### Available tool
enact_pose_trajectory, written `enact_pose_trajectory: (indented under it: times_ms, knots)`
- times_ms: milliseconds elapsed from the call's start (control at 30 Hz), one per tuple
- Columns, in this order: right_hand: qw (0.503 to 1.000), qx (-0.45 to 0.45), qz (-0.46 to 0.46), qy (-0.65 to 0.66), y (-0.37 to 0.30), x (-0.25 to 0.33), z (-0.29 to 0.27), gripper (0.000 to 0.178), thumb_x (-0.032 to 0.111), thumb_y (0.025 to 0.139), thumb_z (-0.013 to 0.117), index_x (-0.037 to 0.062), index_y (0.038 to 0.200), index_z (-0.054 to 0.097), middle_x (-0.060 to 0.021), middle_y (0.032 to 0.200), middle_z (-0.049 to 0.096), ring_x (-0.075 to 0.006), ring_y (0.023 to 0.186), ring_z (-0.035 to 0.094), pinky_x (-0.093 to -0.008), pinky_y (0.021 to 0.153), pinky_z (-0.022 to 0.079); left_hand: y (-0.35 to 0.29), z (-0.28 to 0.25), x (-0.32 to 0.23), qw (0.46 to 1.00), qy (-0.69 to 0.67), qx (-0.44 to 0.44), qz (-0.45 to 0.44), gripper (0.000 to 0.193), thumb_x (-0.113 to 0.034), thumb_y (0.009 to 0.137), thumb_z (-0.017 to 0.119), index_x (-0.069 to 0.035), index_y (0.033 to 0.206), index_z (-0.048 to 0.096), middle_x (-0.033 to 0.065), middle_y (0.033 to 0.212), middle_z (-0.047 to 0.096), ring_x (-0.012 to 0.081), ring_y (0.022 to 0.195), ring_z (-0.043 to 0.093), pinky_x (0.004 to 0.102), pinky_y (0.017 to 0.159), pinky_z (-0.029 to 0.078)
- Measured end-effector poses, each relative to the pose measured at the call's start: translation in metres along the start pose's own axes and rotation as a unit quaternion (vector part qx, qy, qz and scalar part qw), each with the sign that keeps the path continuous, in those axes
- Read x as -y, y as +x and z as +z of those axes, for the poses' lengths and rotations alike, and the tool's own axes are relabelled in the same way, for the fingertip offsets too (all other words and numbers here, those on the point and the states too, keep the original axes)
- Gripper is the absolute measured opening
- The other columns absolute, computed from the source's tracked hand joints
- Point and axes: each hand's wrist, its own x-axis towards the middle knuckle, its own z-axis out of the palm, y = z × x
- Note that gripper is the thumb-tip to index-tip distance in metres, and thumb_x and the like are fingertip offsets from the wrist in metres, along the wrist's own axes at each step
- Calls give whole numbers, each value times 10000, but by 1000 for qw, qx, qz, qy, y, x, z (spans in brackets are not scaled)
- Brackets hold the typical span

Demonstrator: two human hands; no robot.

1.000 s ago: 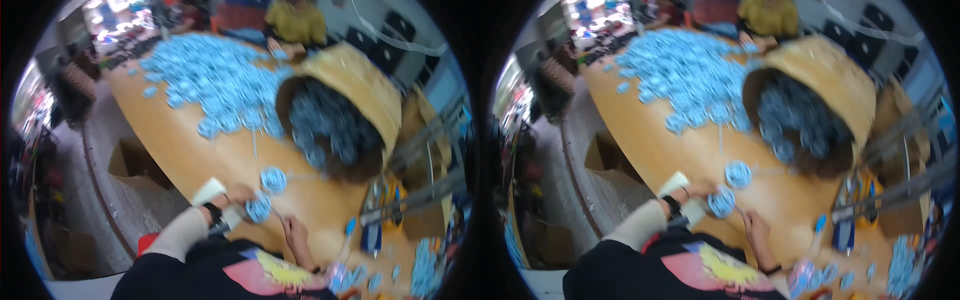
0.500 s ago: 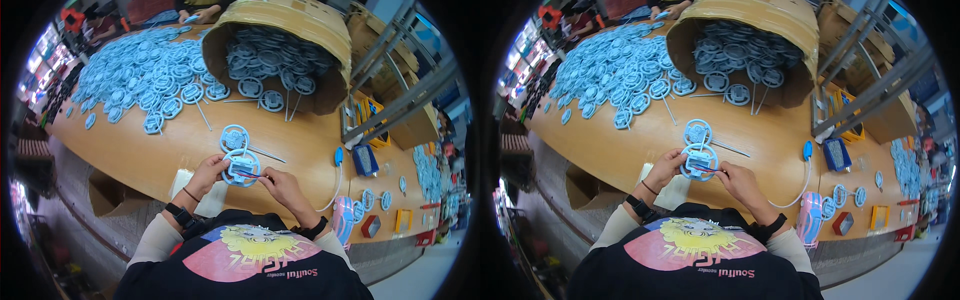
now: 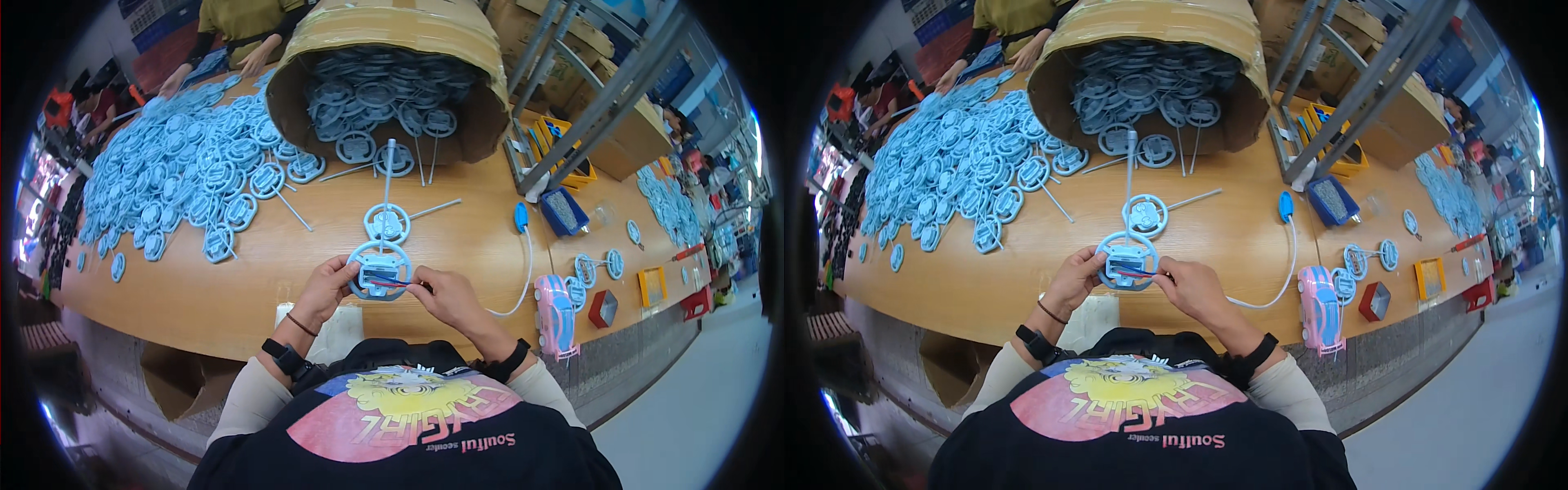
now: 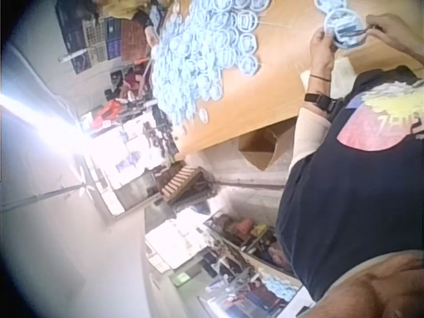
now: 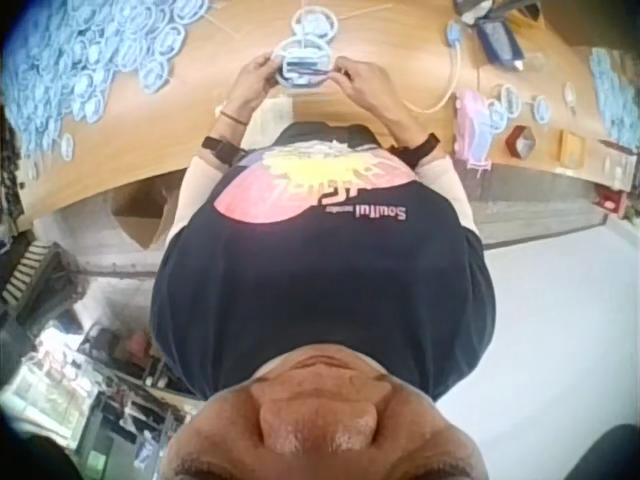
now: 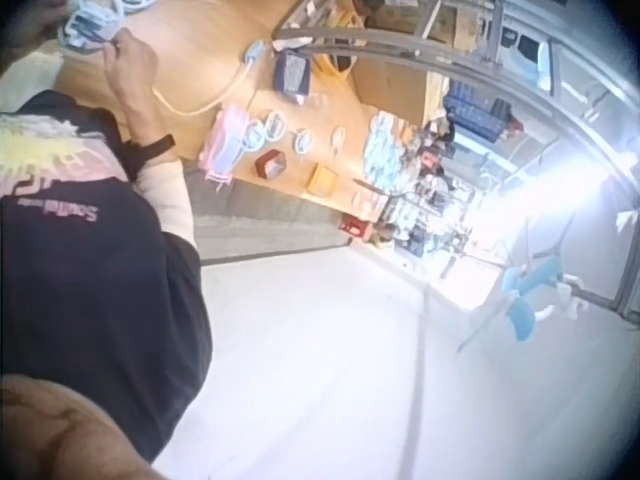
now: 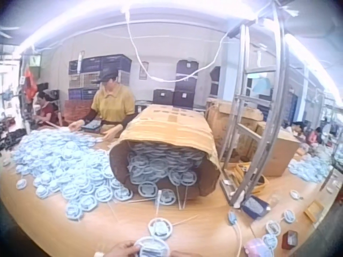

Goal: The person sits at a table in a workshop and assembles small electronic components. They pick up light blue circular plastic parts and use a pair of pliers to insert or adjust wires within them. The person handles the parts one by one, repeating the process for multiple units.

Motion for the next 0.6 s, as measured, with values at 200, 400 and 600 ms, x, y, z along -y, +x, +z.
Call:
enact_pose_trajectory:
  times_ms: [200, 400, 600]
  knots:
    - [999, -15, 0, 52, -8, -1, 5, 187, 267, 804, 582, 84, 832, 556, -127, 684, 598, -331, 635, 575, -417, 561, 432, -6, -6, -4, 998, 3, 60, -11, 268, -245, 903, 507, -20, 1045, 548, 37, 898, 600, 119, 801, 588, 282, 722, 507]
    - [997, -20, -20, 67, -10, -11, 21, 193, 271, 802, 579, 84, 838, 543, -124, 698, 604, -329, 655, 583, -422, 577, 439, 2, -10, 13, 987, -83, 123, -57, 382, -323, 927, 427, -20, 1153, 485, 97, 1074, 577, 189, 980, 563, 367, 885, 447]
    - [999, -8, 18, 47, -7, 2, 25, 206, 280, 805, 558, 78, 841, 539, -147, 710, 605, -351, 683, 584, -448, 614, 440, 1, -12, 10, 984, -96, 150, -29, 433, -327, 933, 402, -13, 1229, 419, 112, 1185, 524, 219, 1085, 515, 384, 953, 402]
